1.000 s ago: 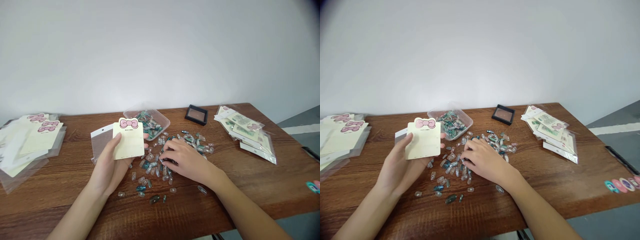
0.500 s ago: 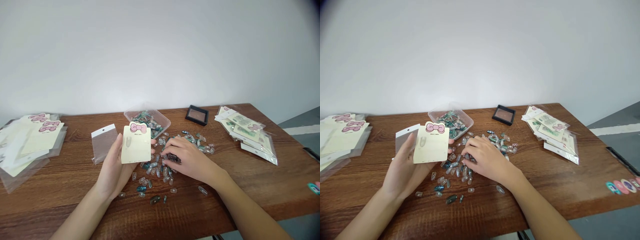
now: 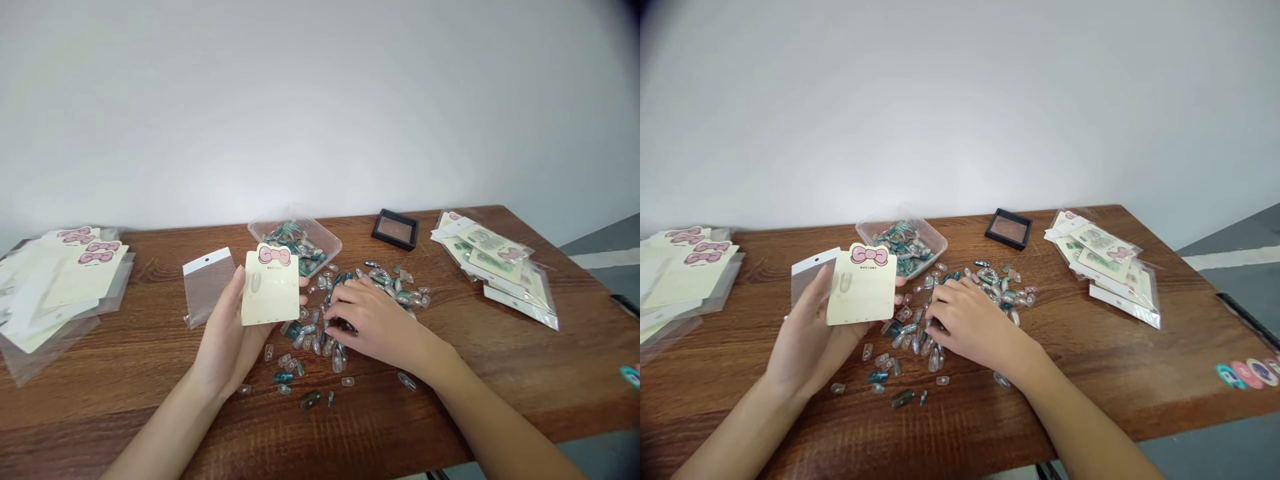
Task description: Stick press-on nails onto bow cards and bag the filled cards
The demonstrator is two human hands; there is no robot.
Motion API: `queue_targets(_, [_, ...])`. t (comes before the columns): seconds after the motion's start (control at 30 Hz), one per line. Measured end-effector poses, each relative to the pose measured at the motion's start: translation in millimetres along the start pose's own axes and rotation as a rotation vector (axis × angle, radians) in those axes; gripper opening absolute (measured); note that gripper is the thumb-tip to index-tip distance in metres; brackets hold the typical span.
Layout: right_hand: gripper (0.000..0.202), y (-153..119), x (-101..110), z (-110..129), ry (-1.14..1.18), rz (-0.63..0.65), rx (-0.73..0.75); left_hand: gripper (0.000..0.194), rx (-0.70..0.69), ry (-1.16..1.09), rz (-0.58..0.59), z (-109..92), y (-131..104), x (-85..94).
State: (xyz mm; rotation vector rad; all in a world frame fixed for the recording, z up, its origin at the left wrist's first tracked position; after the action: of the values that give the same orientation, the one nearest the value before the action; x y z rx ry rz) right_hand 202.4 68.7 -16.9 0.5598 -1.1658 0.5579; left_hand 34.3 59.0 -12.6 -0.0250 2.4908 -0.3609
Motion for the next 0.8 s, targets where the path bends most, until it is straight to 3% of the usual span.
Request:
queue_targets(0.17, [0.007, -1.6, 14.0, 4.2, 0.076, -0.147, 0.044, 0.048, 0.011, 0.0, -0.004, 2.0, -1.7, -0.7])
queue_targets(0.3, [0.01, -5.8, 33.5, 8.3, 0.339, -0.319, 0.093, 0.051, 0.025, -0.009, 0.028, 8.7, -3.8, 0.1])
queue_targets(0.43, [0.016, -7.3, 39.3, 9.4, 0.516, -0.382, 0.114, 0.054, 0.079, 0.0, 0.106, 17.0, -8.6, -1.6])
queue_targets(0.67, [0.017, -12.6, 43.0, 13.8, 0.409, -0.587, 0.075, 0.06, 0.168, -0.041, 0.213, 38.5, -14.3, -10.3])
queue_targets(0.8, [0.016, -15.7, 42.9, 22.3, 0.351, -0.633, 0.082, 0.063, 0.221, -0.045, 0.283, 54.9, -20.7, -12.5])
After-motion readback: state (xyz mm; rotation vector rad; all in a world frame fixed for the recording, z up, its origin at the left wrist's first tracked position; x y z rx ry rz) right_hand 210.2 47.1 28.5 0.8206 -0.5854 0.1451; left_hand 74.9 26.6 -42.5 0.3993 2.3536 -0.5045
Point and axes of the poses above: each hand's wrist, its own y-axis towards the middle knuckle, its own x-axis out of the back of the hand, z = x × y, the point moved 6 cm from there along y, towards the middle knuckle, and after that the axes turned 5 degrees about -x, right-handed, at the moved point
